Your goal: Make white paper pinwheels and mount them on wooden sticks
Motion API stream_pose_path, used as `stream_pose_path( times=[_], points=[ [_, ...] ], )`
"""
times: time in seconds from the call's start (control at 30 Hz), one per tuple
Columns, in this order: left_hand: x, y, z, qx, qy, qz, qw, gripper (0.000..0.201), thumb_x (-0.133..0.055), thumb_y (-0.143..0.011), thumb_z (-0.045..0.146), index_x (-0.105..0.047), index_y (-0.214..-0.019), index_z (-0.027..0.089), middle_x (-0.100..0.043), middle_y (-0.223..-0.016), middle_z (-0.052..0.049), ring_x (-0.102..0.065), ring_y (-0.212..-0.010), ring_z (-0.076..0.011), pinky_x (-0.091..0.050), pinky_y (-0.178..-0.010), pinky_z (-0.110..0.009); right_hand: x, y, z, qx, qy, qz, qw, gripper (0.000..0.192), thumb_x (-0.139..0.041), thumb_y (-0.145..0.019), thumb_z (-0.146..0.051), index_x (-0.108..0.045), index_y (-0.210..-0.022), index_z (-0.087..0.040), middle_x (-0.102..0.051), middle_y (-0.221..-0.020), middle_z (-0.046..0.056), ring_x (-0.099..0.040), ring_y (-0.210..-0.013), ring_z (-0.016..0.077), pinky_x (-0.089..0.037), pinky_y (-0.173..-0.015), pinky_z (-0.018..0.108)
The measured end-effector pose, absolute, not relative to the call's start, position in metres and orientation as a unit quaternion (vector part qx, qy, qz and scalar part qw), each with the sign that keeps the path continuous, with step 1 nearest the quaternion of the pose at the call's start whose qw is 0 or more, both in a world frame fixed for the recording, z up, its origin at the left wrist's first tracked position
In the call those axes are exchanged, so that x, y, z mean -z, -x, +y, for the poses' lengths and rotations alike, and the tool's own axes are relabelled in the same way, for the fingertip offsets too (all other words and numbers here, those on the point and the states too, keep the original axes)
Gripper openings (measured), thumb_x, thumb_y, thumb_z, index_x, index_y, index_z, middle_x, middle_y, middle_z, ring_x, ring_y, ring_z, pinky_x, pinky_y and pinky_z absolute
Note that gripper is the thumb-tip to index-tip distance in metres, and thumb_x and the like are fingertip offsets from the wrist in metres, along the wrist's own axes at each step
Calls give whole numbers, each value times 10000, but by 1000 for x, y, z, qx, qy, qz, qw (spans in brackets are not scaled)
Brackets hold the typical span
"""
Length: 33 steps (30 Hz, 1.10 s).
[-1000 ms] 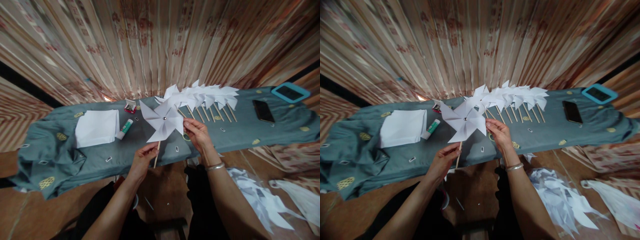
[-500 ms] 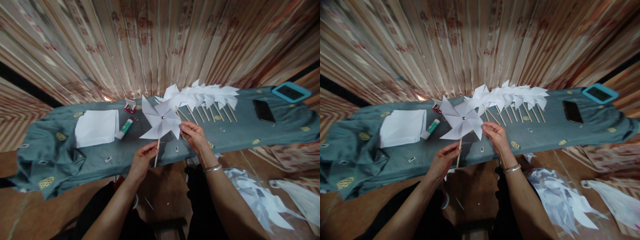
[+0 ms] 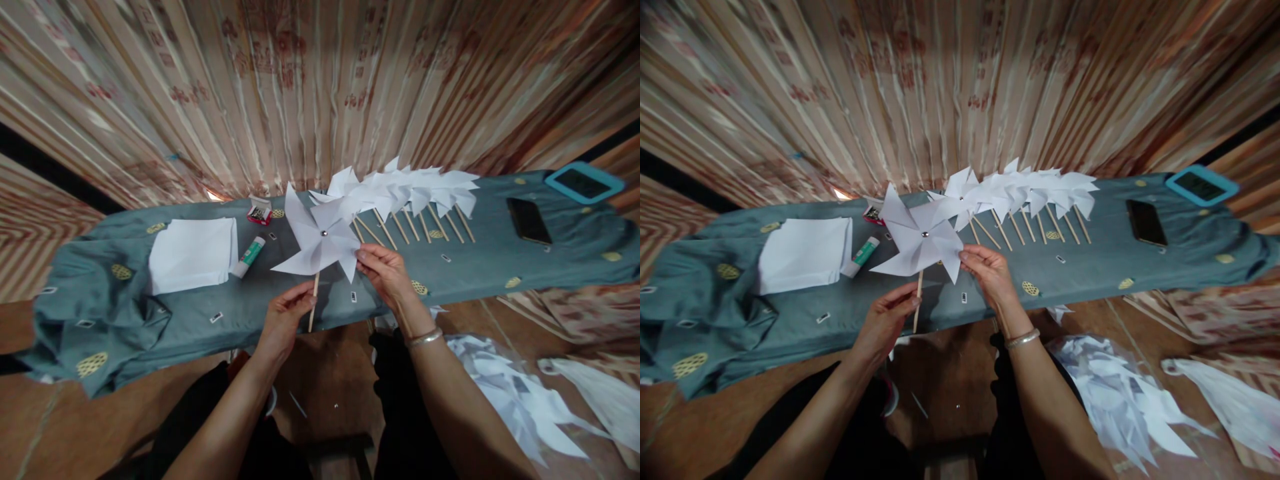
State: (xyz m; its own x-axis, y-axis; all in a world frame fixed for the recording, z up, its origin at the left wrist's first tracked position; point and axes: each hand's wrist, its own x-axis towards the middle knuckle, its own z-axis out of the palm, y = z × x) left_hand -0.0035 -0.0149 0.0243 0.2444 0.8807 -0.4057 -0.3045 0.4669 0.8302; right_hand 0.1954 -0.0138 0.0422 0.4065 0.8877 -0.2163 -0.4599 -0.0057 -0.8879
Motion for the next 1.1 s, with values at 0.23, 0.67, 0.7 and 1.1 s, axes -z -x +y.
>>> stream_pose_path(
  times=[0.23, 0.67, 0.7, 1.1],
  points=[
    [-24, 3, -15, -413, -321, 457, 719, 356, -883, -523, 246, -808, -867, 192, -755, -776, -32, -626, -725, -129, -476, -755, -260, -40, -195, -15, -507, 502, -232, 662, 368, -958, -419, -394, -756, -686, -241, -765, -725, -11, -661, -618, 114, -555, -617, 242],
    [-21, 0, -15, -424, -297, 474, 713, 344, -890, -485, 228, -806, -817, 198, -750, -743, -15, -619, -689, -110, -474, -738, -247, -45, -184, -18, -536, 492, -240, 642, 369, -959, -412, -403, -757, -674, -241, -743, -671, -31, -605, -547, 80, -517, -548, 212],
    [-21, 0, -15, -425, -297, 474, 712, 345, -891, -488, 230, -805, -821, 198, -748, -741, -15, -618, -687, -112, -475, -735, -251, -45, -183, -18, -537, 492, -244, 640, 366, -957, -419, -407, -757, -675, -239, -744, -675, -27, -606, -549, 82, -515, -550, 215],
    [-18, 0, -16, -416, -319, 468, 711, 372, -887, -508, 255, -803, -864, 188, -760, -793, -39, -646, -743, -149, -490, -805, -298, -45, -175, -19, -555, 488, -273, 615, 371, -940, -450, -444, -772, -702, -229, -712, -625, -36, -564, -505, 68, -480, -517, 198]
  ],
)
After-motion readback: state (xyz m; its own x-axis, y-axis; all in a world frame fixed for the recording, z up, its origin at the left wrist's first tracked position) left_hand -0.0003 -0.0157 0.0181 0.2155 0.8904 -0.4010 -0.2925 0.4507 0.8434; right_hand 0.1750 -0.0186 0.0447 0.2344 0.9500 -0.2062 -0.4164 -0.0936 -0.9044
